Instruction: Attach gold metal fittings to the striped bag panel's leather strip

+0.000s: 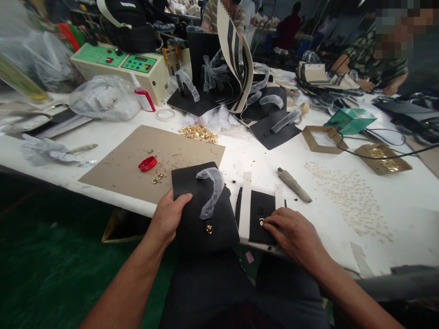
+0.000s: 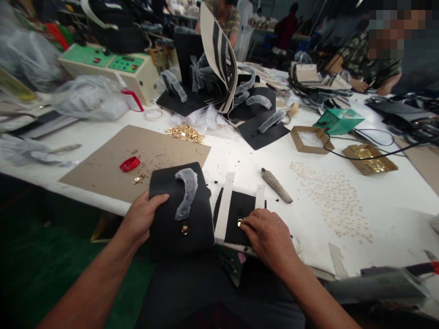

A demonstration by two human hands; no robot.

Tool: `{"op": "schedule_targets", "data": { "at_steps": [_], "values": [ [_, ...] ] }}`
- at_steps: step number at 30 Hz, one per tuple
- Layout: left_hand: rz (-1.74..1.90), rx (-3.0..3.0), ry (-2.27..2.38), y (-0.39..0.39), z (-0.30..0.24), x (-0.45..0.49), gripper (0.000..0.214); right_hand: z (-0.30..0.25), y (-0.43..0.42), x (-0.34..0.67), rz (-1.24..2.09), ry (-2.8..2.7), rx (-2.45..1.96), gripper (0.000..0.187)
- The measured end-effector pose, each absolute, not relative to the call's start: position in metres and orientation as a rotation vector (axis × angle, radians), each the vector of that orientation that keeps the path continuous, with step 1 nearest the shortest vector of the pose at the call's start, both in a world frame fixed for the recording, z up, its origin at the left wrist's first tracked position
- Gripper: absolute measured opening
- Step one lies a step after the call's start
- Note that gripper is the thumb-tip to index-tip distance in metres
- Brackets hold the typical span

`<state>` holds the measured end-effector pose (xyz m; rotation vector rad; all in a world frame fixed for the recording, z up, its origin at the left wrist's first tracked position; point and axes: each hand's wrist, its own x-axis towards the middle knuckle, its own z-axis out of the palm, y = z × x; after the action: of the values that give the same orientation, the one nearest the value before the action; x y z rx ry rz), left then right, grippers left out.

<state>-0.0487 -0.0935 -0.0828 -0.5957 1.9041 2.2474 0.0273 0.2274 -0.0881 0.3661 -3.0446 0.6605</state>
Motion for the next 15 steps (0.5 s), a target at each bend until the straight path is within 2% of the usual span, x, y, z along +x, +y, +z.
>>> {"op": "schedule_targets", "data": {
  "at_steps": [7, 15],
  "values": [
    [2.25, -0.594, 1.897, -0.094, -0.083, -0.049, 0.044, -0.091, 0.219, 0.04, 0.553, -2.993, 0.303, 0.016],
    [2.262, -0.572, 1.856, -0.096, -0.082, -0.048, 0.042, -0.063, 0.217, 0.019, 0.389, -3.2, 0.476, 0.016]
  ]
}}
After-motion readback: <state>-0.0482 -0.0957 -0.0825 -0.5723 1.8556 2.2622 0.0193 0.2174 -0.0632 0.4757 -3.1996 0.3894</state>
